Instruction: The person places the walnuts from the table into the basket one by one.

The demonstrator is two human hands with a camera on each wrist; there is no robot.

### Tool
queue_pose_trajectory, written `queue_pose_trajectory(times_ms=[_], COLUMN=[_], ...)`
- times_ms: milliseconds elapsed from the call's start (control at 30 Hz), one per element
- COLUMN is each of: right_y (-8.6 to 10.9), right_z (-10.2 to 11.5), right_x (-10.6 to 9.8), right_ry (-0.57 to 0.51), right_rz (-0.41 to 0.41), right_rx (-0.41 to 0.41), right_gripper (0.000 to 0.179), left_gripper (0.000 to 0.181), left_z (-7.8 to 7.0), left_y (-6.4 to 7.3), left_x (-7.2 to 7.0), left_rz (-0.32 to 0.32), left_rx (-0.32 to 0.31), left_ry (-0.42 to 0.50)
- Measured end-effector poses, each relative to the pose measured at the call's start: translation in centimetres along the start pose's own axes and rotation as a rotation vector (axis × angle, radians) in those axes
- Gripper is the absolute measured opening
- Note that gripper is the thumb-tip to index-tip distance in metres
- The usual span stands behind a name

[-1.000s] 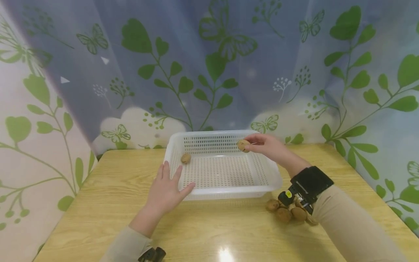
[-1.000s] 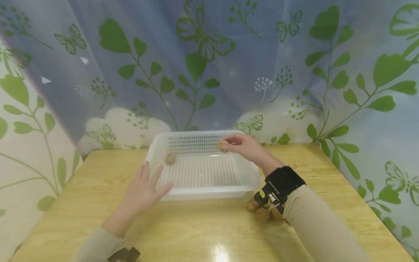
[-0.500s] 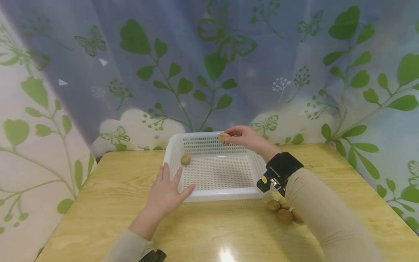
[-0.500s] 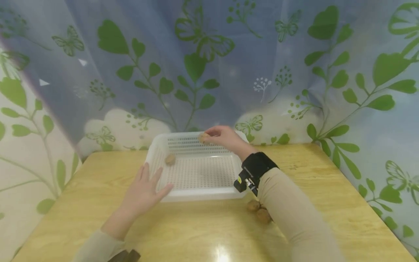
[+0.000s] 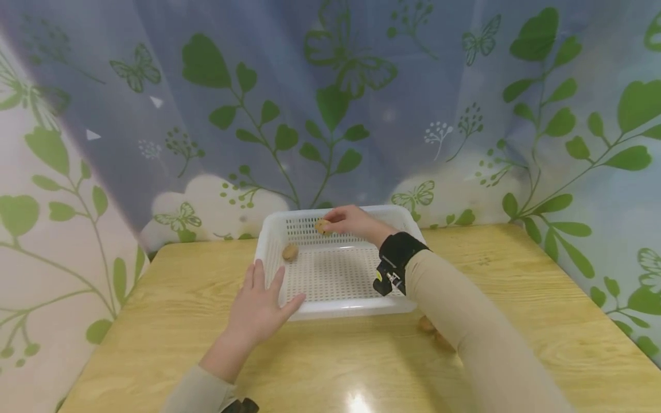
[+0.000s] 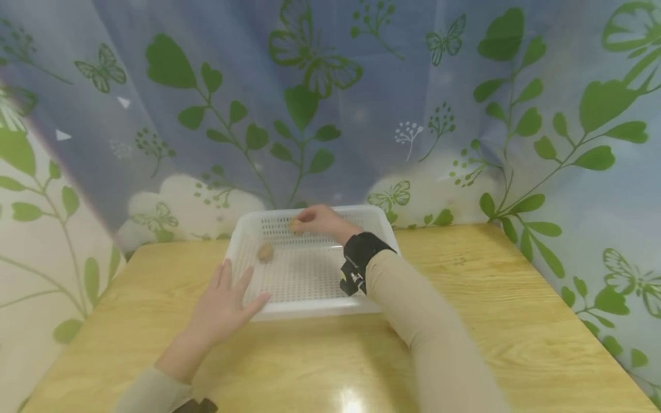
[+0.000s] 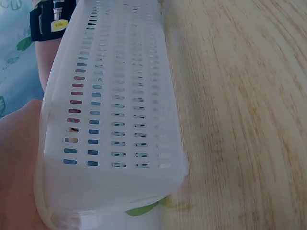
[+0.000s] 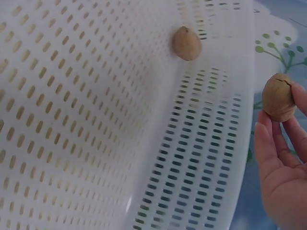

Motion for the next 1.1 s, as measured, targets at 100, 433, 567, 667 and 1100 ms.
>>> queue_pose_trajectory(times_ms=[100,433,567,667,1100], right_y=[-1.1,-3.8,-5.7,-9.9,-13.1], right_z=[-0.4,-2.5,-3.4,-6.7,-8.8], right_x=[1.1,4.4,5.6,6.8,8.7], right_ry=[0.046,0.152,0.173,0.167,0.312], right_rz=[0.021,0.06,0.052,0.047,-0.012], right_rx=[0.002,0.036,0.034,0.052,-0.022], right_gripper=[0.043,0.036,0.045,0.048,0.039], left_gripper=[0.089,0.087,0.087,0.088,0.098], left_z=[0.1,-0.2,-0.1,-0.1,-0.2], left_y=[-0.1,0.1,0.1,0.0,-0.7], left_x=[0.1,-0.1,-0.1,-0.3,-0.6], left_rz=[0.02,0.029,0.027,0.027,-0.004], left_rx=[-0.003,-0.009,-0.01,-0.014,-0.032], left_ry=[0.002,0.0,-0.007,-0.008,-0.008])
Point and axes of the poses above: each hand's wrist, its own y-axis away from the middle knuckle, its own x-axis out of the palm, z = x × y, the point moved 2 cm from there along -y, towards the middle knuckle, and after that the axes turned 6 degrees about x, right-handed, at the moved point
